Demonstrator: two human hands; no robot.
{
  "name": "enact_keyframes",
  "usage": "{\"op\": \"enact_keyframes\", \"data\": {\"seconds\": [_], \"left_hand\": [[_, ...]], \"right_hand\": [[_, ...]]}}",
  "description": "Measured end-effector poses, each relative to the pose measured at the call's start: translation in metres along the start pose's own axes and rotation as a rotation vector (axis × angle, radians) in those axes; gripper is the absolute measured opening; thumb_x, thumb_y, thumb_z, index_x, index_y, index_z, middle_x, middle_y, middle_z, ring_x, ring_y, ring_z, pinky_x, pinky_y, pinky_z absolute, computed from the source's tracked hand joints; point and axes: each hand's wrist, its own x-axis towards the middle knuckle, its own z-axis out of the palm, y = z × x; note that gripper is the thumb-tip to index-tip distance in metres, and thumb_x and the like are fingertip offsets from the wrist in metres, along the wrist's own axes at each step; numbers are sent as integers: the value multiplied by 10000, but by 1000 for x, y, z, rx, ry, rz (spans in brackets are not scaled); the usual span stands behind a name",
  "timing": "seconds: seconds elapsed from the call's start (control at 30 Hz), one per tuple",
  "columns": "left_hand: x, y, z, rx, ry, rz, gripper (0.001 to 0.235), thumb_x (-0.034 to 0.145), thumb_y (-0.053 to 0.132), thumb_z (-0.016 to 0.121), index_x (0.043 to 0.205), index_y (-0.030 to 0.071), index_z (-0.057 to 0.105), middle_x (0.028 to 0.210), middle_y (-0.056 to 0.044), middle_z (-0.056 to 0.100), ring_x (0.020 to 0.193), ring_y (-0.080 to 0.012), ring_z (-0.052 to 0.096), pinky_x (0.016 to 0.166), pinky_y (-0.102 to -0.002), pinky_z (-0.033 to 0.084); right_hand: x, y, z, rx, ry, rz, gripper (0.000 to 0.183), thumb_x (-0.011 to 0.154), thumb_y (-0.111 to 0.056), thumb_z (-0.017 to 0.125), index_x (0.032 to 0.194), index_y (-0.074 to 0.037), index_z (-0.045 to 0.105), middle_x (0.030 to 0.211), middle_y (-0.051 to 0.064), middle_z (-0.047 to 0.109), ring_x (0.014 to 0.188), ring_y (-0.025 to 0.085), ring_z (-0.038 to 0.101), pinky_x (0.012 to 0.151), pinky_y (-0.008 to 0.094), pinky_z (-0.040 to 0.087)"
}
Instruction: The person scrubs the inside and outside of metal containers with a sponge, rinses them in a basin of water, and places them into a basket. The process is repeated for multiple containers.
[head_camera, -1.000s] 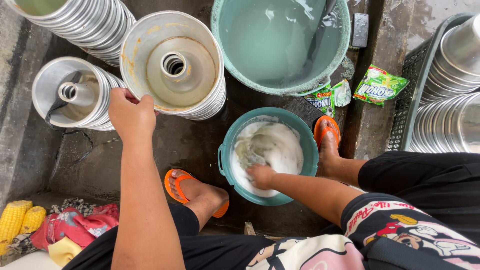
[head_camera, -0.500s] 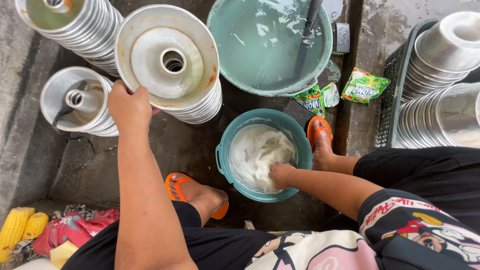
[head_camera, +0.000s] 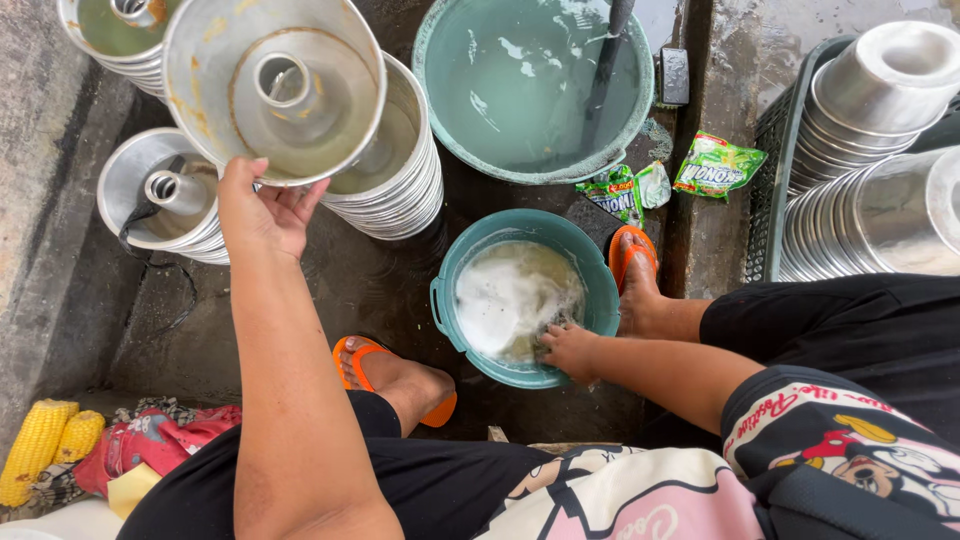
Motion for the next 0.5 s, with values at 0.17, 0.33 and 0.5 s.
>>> {"op": "enact_keyframes", "data": {"seconds": [0.17,0.33,0.5], "left_hand": [[-4,6,-2,-199,-55,-36,741,763,248,684,1422,58,402,1339,-258,499,1189,-426,631,953,-659,559],[-11,7,3,-273,-82,-44,781,734,260,675,1433,159,340,1414,-214,436,1303,-424,541,1013,-734,477],[-9,6,1,-276,-83,-38,788,757,303,679,1454,143,347,1439,-240,411,1373,-455,510,1027,-732,469]], "right_hand": [[13,9,28,-32,195,-56,256,833,-177,694,1085,-174,737,1157,62,640,1189,292,546,948,468,472],[-6,26,-17,156,323,-181,301,707,-119,716,1006,-145,746,999,54,695,1075,323,595,885,468,511],[-41,24,-76,349,335,-115,200,779,-111,682,969,-106,743,959,73,714,1020,319,649,862,479,526]]}}
